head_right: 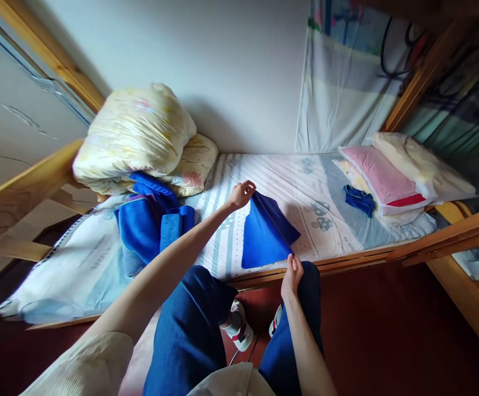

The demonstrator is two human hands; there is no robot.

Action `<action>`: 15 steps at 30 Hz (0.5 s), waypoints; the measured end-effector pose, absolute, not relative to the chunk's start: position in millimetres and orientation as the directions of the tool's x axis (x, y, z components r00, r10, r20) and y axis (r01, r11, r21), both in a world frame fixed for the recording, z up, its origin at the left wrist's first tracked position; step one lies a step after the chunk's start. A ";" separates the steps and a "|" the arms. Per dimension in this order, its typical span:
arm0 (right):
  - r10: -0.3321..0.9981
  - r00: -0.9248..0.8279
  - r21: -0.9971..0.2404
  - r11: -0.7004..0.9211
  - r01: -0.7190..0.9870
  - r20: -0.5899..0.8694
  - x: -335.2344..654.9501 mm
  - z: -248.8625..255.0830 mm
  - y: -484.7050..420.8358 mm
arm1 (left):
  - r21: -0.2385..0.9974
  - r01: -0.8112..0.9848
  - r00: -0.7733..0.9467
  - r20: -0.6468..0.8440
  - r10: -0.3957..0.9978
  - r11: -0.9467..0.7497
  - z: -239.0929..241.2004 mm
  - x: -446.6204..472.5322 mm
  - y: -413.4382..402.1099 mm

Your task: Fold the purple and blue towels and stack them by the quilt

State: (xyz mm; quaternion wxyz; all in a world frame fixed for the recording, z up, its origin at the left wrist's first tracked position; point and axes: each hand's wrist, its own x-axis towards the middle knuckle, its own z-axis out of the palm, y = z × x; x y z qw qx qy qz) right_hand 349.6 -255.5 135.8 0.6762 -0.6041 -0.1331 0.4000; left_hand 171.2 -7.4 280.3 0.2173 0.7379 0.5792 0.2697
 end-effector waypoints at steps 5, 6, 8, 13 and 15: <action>0.785 0.614 -0.957 0.112 -0.266 -0.079 385.6 203.3 -229.8 | 0.769 0.601 0.039 0.243 0.969 -0.217 326.9 141.5 -35.5; 0.794 0.607 -0.957 0.153 -0.245 -0.029 391.4 218.4 -224.8 | 0.788 0.570 0.017 0.271 0.963 -0.232 334.8 135.9 -41.1; 0.803 0.593 -0.952 0.226 -0.206 0.062 401.4 248.7 -215.8 | 0.817 0.508 -0.012 0.322 0.947 -0.272 349.6 125.0 -51.9; 0.822 0.507 -0.931 0.352 -0.094 0.260 418.7 318.1 -201.0 | 0.813 0.459 0.022 0.393 0.919 -0.358 385.1 97.5 -78.7; 0.837 0.454 -0.925 0.374 -0.066 0.306 422.5 340.3 -197.3 | 0.794 0.475 0.050 0.406 0.913 -0.379 398.2 86.9 -89.7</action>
